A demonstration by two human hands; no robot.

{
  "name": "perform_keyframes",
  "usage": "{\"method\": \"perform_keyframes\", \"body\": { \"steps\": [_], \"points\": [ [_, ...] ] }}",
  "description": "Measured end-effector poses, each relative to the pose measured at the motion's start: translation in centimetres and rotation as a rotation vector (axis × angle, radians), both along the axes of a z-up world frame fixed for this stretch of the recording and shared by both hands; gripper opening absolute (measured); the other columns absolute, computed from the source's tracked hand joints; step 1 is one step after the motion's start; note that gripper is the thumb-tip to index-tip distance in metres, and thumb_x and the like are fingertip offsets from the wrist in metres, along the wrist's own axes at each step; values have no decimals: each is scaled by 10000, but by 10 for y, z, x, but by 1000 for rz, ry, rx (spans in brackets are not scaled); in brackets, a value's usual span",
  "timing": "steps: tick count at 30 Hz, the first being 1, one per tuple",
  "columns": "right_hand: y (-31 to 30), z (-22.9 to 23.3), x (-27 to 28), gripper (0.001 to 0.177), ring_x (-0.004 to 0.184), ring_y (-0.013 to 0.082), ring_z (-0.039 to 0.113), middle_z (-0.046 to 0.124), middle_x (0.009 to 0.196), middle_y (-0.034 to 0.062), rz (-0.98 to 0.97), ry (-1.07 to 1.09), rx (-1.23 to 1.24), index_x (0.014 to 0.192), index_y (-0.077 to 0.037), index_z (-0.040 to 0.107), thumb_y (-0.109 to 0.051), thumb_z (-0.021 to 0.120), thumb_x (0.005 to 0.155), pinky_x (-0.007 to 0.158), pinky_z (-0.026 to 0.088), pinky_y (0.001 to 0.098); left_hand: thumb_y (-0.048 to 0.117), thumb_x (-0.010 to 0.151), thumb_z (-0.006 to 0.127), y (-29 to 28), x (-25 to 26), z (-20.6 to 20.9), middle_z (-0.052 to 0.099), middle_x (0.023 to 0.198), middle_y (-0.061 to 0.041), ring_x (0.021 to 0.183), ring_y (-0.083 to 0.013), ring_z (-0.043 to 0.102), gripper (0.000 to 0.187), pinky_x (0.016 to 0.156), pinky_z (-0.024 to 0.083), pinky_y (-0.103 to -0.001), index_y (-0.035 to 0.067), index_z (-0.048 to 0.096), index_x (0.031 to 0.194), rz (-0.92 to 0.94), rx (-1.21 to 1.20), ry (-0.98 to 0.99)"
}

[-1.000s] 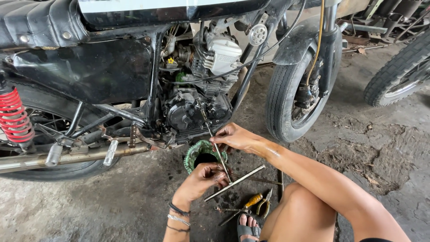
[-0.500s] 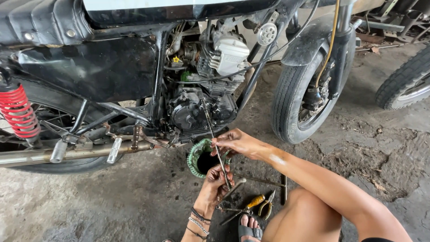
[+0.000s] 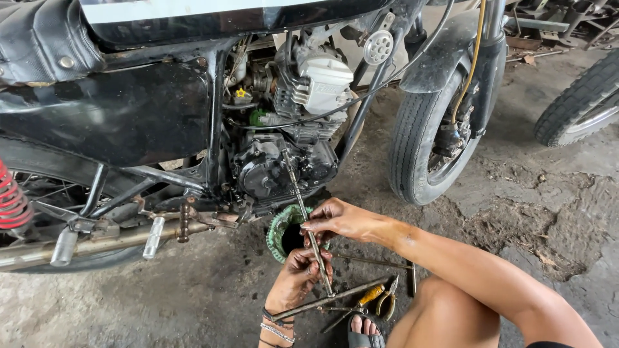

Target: The person uses a wrench to loosen and remove the drain plug from the motorcycle engine, allowing used oil to drain into a green container placed below. The person continues to turn the plug until it is fully removed and oil flows out.

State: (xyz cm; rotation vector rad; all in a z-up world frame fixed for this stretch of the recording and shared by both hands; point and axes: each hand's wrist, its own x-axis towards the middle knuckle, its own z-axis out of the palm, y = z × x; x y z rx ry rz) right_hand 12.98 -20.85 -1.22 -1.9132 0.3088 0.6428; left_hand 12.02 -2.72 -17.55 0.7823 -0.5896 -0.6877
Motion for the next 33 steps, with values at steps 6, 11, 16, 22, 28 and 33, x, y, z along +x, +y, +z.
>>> {"method": "perform_keyframes", "body": {
  "steps": [6, 11, 16, 22, 28, 33],
  "points": [
    [-6, -14, 7, 306, 1033, 218, 772, 818, 1097, 122, 200, -240, 472, 1123, -31, 791, -260, 728, 929, 1031, 574, 353, 131, 888, 819, -27, -6, -34, 618, 927, -98, 754, -190, 638, 237, 638, 520, -359, 31, 606, 916, 61, -363, 253],
    [3, 14, 3, 783, 1403, 274, 514, 473, 1540, 98, -130, 52, -12, 1342, -185, 575, -464, 826, 654, 1180, 433, 528, 236, 863, 843, -29, -11, -1, 627, 768, -115, 630, -225, 634, 336, 596, 476, -332, -32, 643, 894, 67, -192, 205],
    [-7, -9, 8, 270, 1276, 234, 727, 836, 1162, 87, 169, -201, 296, 1032, -101, 801, -326, 682, 943, 1262, 349, 502, 270, 904, 818, -15, -11, 17, 654, 848, -135, 738, -251, 654, 379, 713, 545, -381, -48, 649, 1021, -28, -208, 134],
    [-6, -9, 10, 884, 1364, 312, 597, 663, 1386, 197, -47, -15, 136, 1409, -11, 530, -401, 825, 673, 1234, 364, 517, 303, 878, 834, -21, -16, 19, 598, 907, -101, 708, -218, 666, 381, 643, 584, -387, 83, 552, 745, 74, -122, 133],
    [-13, -9, 8, 294, 1255, 265, 727, 804, 1152, 146, 285, -299, 460, 1171, -16, 742, -226, 624, 1003, 1225, 429, 508, 271, 875, 827, -12, -16, 50, 681, 801, -138, 708, -250, 679, 315, 707, 556, -376, 8, 655, 862, 98, 6, 54],
    [-11, -8, 7, 314, 1266, 257, 707, 782, 1212, 151, 292, -330, 519, 1188, 8, 746, -210, 610, 1008, 1223, 456, 452, 239, 866, 845, -9, -14, 36, 696, 899, -146, 786, -258, 704, 376, 775, 600, -409, -31, 661, 1053, -8, -45, 115]
  ]
}}
